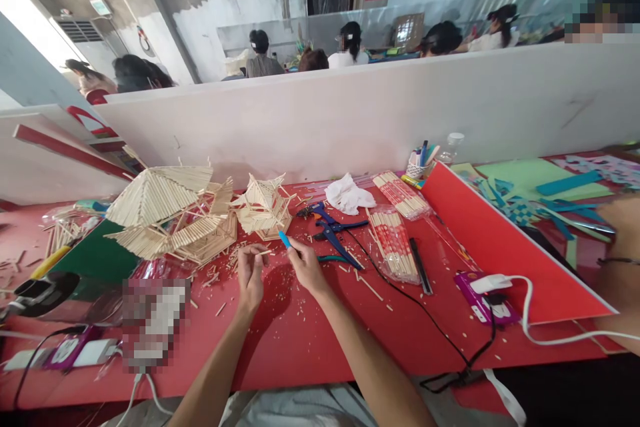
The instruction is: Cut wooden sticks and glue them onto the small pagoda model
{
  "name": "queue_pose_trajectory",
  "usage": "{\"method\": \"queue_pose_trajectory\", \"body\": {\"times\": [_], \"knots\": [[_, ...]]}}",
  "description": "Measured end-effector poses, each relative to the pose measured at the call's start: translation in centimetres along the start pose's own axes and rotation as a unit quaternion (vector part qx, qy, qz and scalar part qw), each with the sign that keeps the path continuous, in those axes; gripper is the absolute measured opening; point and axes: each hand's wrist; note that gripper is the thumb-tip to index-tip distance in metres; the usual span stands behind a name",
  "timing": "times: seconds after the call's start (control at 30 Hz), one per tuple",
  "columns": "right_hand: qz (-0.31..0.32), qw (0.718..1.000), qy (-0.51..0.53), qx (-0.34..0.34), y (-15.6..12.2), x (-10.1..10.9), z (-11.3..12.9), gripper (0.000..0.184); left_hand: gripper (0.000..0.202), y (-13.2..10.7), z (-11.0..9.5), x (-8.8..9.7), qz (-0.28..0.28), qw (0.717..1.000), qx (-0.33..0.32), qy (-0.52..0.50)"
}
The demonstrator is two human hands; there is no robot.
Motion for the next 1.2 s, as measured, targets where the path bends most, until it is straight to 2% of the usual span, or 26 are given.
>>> {"method": "queue_pose_trajectory", "body": {"times": [0.13,0.33,0.5,0.63,0.73,0.97,1.1,1.2], "knots": [[-0.010,0.999,-0.025,0.027,-0.2,-0.3,0.6,0.038,0.027,0.0,0.2,0.0,0.002,1.000,-0.003,-0.002],[-0.016,0.998,-0.045,0.030,-0.4,-0.4,1.0,0.046,0.028,0.0,0.4,0.0,0.012,1.000,-0.003,-0.005],[-0.024,0.999,-0.034,0.034,-0.6,-0.5,1.5,0.043,0.030,-0.1,0.1,0.0,0.017,1.000,0.002,0.008],[-0.060,0.997,0.037,-0.013,-0.5,-0.6,1.9,0.059,0.031,-0.1,0.1,-0.1,0.016,1.000,0.005,0.014],[-0.060,0.991,0.107,-0.060,-0.3,-0.4,2.0,0.067,0.032,-0.1,0.2,-0.2,0.016,1.000,0.008,0.015],[-0.025,0.978,0.191,-0.076,-0.1,-0.3,1.9,0.050,0.032,-0.1,0.3,-0.2,0.018,1.000,0.012,0.001],[-0.004,0.984,0.166,-0.058,-0.1,-0.4,1.7,0.041,0.030,0.0,0.2,-0.2,0.023,1.000,0.016,-0.002],[0.000,0.991,0.122,-0.050,-0.1,-0.4,1.4,0.044,0.029,-0.1,0.3,-0.1,0.030,0.999,0.013,-0.002]]}}
Point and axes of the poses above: each hand's wrist, its own y-axis towards the middle knuckle, its own x-axis out of the back of the hand, z = x × y, and after that the axes turned 8 degrees about y, right-handed
